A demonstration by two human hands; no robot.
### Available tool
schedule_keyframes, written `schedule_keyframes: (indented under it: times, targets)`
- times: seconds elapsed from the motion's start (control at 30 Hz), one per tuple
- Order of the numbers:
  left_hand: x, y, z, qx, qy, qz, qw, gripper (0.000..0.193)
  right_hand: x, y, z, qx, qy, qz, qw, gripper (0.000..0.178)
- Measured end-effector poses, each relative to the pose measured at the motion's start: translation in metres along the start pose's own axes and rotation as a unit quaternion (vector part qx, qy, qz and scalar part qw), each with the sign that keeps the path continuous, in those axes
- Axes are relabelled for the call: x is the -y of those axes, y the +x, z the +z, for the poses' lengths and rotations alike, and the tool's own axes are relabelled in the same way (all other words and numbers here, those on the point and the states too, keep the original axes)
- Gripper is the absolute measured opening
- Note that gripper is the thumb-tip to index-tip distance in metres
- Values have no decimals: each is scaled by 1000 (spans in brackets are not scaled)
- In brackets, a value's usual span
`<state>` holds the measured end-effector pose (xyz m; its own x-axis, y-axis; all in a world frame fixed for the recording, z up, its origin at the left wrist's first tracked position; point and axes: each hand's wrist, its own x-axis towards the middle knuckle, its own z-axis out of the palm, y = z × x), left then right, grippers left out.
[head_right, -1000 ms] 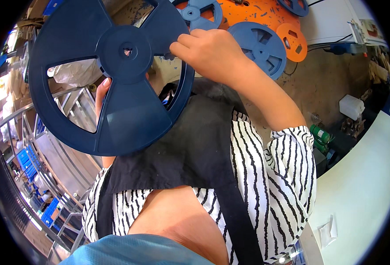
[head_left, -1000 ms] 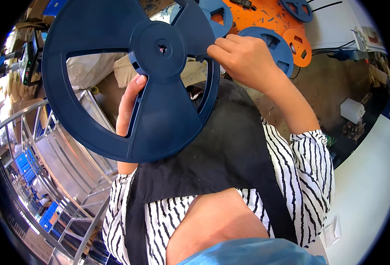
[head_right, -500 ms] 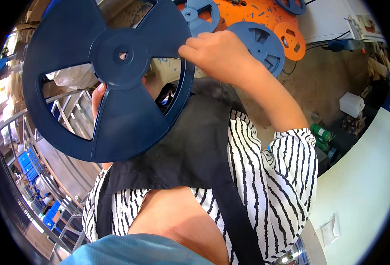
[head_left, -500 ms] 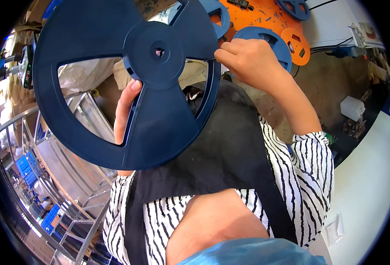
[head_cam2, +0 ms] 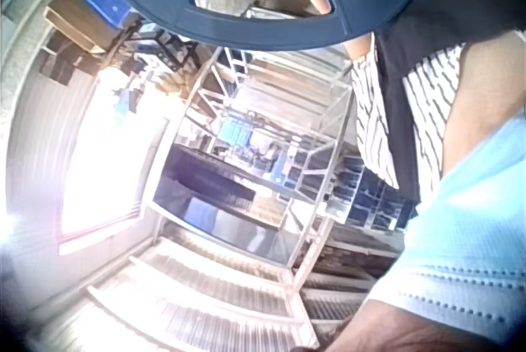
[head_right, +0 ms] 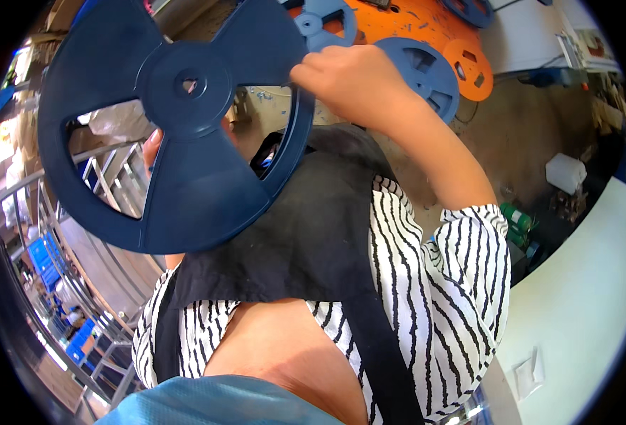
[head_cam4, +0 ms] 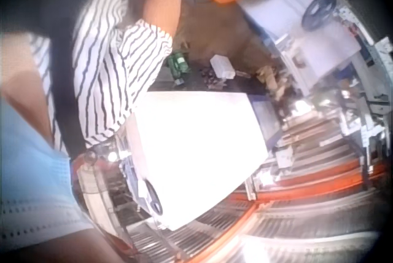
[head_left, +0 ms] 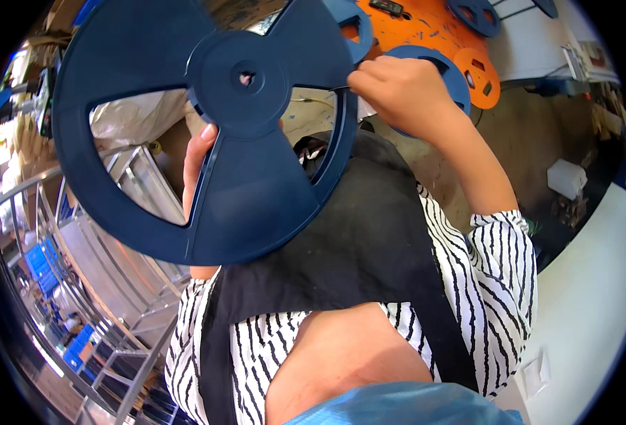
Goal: The person picks up blue plastic spools from a metal rack and a table, then uses a small white tool to scrape and clean the surfaces of each spool. The cleaned spools are placed back on the table.
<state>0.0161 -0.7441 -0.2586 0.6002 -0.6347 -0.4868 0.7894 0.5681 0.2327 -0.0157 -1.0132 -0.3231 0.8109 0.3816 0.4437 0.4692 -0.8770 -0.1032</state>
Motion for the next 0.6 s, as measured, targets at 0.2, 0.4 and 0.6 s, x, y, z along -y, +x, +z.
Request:
schedule_keyframes:
  times: [0.2,0.4,0.6]
  targets:
    - [-16,60,-56,201,80,62,974,59,-20,-21,8,-304,566,334,689,8]
    - [-20,76,-72,79,221,125,964,49,20,0,5,-228,605,462,607,12]
    - [-15,82,-63,111,390,246,880,59,48,56,-26,105,417,259,865,16]
